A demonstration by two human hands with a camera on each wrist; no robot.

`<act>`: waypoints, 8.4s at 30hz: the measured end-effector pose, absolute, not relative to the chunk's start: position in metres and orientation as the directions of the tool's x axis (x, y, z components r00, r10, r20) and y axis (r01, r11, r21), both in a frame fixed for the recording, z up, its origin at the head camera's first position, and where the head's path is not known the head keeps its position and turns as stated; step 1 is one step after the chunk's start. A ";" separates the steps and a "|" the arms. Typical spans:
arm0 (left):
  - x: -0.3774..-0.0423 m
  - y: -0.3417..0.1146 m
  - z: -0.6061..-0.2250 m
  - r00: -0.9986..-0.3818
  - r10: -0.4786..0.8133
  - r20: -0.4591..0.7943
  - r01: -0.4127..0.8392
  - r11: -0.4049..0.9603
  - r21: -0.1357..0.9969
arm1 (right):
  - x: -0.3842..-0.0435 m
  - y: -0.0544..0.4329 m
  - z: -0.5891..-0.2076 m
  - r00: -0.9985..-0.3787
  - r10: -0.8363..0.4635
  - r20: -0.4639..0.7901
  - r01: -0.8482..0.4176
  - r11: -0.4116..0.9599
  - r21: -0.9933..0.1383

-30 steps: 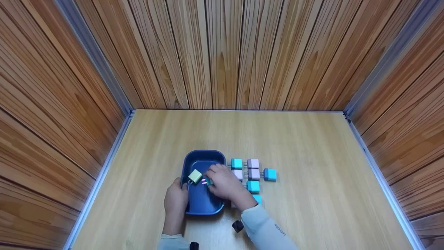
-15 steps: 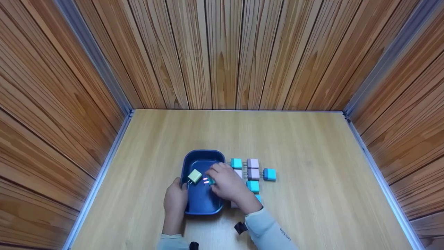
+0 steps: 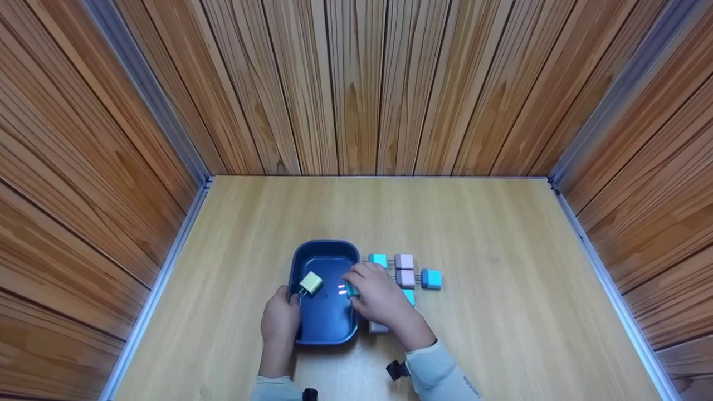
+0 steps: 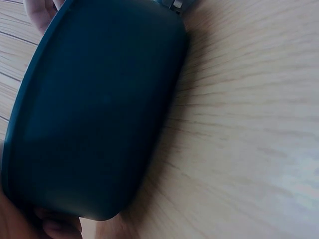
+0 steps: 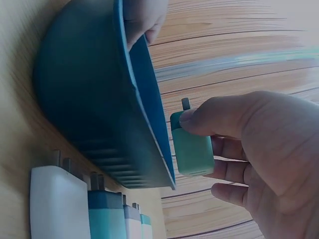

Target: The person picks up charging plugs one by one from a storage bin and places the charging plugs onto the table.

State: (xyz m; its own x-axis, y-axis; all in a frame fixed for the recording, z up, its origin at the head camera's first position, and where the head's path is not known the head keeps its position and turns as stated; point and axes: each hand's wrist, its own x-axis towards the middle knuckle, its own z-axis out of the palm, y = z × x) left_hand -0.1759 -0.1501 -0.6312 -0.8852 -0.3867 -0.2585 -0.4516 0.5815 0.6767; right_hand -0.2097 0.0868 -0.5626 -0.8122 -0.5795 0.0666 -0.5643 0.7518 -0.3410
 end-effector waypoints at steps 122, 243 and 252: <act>-0.174 -0.150 -0.630 -0.896 -0.382 -0.227 -0.425 0.587 0.689 | -0.202 0.221 -0.596 -0.978 -0.203 -0.042 -0.166 0.886 -0.432; -0.175 -0.150 -0.628 -0.886 -0.396 -0.242 -0.445 0.577 0.685 | -0.203 0.090 -0.560 -0.871 -0.486 0.065 -0.469 0.786 -0.402; -0.175 -0.151 -0.629 -0.902 -0.385 -0.196 -0.407 0.604 0.685 | -0.208 0.060 -0.572 -0.813 -0.577 0.080 -0.564 0.745 -0.355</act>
State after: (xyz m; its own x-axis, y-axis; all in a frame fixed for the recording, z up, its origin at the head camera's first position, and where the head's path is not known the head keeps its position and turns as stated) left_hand -0.1747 -0.1508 -0.6295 -0.9016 -0.3853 -0.1964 -0.4073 0.6039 0.6851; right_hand -0.2084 0.0597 -0.5724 -0.8126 -0.5774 0.0799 -0.5644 0.7452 -0.3552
